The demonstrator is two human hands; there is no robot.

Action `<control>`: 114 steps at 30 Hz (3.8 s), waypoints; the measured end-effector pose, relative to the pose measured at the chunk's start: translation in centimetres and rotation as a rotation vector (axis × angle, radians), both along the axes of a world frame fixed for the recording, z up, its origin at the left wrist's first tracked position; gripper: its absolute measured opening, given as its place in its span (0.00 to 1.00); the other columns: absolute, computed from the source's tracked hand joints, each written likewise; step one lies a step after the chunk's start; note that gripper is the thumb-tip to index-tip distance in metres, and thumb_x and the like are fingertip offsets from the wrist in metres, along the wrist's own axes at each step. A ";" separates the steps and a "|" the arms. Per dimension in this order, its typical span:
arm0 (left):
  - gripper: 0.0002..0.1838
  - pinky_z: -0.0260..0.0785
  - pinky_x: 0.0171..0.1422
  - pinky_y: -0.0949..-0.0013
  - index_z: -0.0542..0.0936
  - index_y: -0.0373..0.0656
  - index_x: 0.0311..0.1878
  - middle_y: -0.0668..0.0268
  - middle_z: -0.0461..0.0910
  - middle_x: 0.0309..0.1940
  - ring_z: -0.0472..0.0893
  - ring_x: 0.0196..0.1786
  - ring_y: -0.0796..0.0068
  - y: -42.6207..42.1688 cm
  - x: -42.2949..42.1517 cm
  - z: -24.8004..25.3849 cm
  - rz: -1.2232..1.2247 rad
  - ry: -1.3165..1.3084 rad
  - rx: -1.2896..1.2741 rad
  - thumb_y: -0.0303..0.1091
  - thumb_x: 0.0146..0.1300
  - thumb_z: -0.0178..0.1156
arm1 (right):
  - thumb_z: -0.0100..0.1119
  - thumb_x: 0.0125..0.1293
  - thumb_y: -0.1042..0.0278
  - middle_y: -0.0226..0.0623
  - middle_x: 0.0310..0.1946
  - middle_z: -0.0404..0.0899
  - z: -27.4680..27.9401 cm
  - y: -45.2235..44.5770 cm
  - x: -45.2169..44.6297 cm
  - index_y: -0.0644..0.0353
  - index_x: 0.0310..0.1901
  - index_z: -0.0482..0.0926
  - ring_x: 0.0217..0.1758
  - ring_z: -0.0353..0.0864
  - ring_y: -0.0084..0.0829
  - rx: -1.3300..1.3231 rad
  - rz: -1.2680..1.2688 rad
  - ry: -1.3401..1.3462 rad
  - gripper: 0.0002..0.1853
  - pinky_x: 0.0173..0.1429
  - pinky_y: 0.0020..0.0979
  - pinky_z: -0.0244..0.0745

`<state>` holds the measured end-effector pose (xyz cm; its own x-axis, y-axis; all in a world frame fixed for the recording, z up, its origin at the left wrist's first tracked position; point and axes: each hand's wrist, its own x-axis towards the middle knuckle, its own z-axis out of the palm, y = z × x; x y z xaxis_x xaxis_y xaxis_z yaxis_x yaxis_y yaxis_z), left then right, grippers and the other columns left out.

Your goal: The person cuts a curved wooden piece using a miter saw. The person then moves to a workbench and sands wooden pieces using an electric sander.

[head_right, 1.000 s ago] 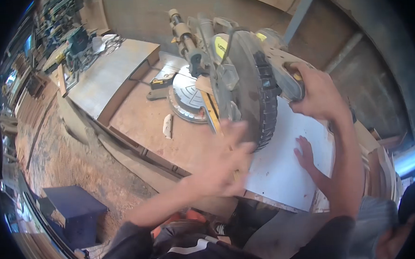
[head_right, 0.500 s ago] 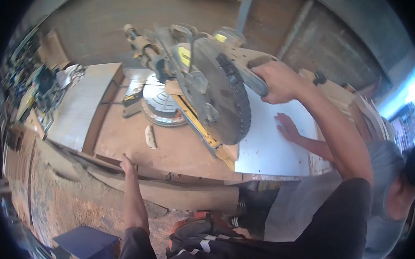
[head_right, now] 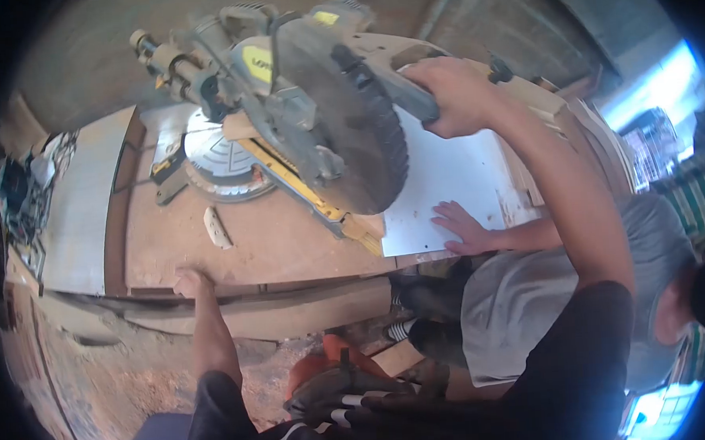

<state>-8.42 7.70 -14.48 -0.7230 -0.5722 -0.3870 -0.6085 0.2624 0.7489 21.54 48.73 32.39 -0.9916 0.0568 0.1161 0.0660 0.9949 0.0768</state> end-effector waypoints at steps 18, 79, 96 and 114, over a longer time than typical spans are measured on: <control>0.49 0.55 0.86 0.48 0.58 0.24 0.81 0.33 0.61 0.80 0.63 0.82 0.36 18.4 36.0 12.2 -1.540 0.578 0.371 0.43 0.69 0.72 | 0.73 0.47 0.63 0.49 0.41 0.88 -0.1 0.7 0.0 0.56 0.47 0.84 0.50 0.86 0.56 -0.025 -0.033 -0.051 0.23 0.52 0.55 0.81; 0.17 0.82 0.33 0.61 0.87 0.29 0.38 0.56 0.88 0.25 0.90 0.27 0.65 -4.8 5.0 -0.6 -0.662 0.013 0.094 0.38 0.74 0.66 | 0.70 0.47 0.66 0.50 0.42 0.87 0.5 2.0 -11.6 0.57 0.43 0.83 0.53 0.84 0.57 0.001 0.002 0.017 0.18 0.57 0.51 0.79; 0.18 0.86 0.32 0.64 0.90 0.32 0.43 0.59 0.91 0.32 0.92 0.33 0.67 -4.7 3.6 0.0 -0.627 -0.167 0.088 0.42 0.73 0.71 | 0.70 0.47 0.66 0.52 0.43 0.87 3.3 0.6 -9.6 0.59 0.42 0.83 0.54 0.83 0.58 -0.032 -0.035 -0.025 0.18 0.57 0.51 0.79; 0.17 0.79 0.30 0.65 0.89 0.30 0.36 0.57 0.89 0.25 0.86 0.25 0.71 -5.4 4.6 1.5 -0.747 0.044 0.122 0.39 0.73 0.70 | 0.73 0.43 0.66 0.46 0.38 0.81 -3.8 0.3 1.5 0.57 0.40 0.79 0.48 0.82 0.53 0.007 -0.040 0.023 0.19 0.52 0.49 0.77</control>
